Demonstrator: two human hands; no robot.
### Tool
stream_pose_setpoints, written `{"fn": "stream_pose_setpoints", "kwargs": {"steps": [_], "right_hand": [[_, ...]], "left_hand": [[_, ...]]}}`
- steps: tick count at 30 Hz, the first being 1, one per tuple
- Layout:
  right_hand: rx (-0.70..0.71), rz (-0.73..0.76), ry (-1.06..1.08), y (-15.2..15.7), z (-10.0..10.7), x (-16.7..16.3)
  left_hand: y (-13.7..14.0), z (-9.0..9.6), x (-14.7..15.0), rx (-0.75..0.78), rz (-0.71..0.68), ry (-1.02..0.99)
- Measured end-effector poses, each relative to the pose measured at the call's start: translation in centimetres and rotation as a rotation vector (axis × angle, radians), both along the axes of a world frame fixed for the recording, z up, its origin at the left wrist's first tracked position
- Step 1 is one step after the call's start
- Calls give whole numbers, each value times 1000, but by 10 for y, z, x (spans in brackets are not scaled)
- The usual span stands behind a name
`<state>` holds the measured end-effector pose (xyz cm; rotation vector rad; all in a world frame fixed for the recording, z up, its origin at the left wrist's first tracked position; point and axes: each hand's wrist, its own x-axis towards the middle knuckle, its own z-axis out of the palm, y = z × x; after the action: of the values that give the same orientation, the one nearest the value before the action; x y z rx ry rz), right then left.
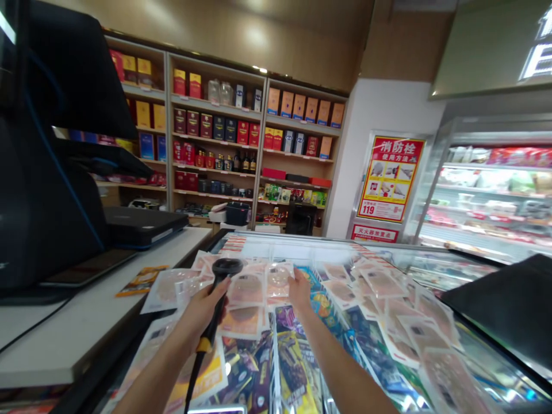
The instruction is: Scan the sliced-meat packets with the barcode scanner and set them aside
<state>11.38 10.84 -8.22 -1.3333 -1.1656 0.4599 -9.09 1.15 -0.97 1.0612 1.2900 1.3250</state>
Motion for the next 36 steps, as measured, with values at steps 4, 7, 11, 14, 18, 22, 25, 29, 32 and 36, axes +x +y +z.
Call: {"fn": "stream_pose_setpoints", "kwargs": {"steps": [4,7,11,14,18,22,25,29,32,36], "right_hand": [[-104,71,-79,-3,-3,-17],[-144,132,-178,-11,-2,-30],[-186,150,-324,-18,2,-29],[-149,64,-388,-19,6,-2],[-257,-102,-545,-27,10,60],[-405,-302,-768,-42,8,115],[-469,-350,-893,-52,2,136],[-467,-368,-916,-54,0,144],[-469,-324,-796,-47,4,150],[-449,-296,-594,-36,3,161]], "left_hand": [[0,-3,-3,-3,3,-15],[0,-3,-1,-7,1,-14],[-2,-1,8,-12,-19,-12],[-3,1,20,-1,-50,-6],[-2,2,41,36,-141,8],[-1,0,68,28,-238,24],[-2,-1,88,-9,-314,2],[-3,-2,109,-1,-423,16],[1,-7,117,-17,-480,24],[4,-16,120,-49,-491,17]]}}
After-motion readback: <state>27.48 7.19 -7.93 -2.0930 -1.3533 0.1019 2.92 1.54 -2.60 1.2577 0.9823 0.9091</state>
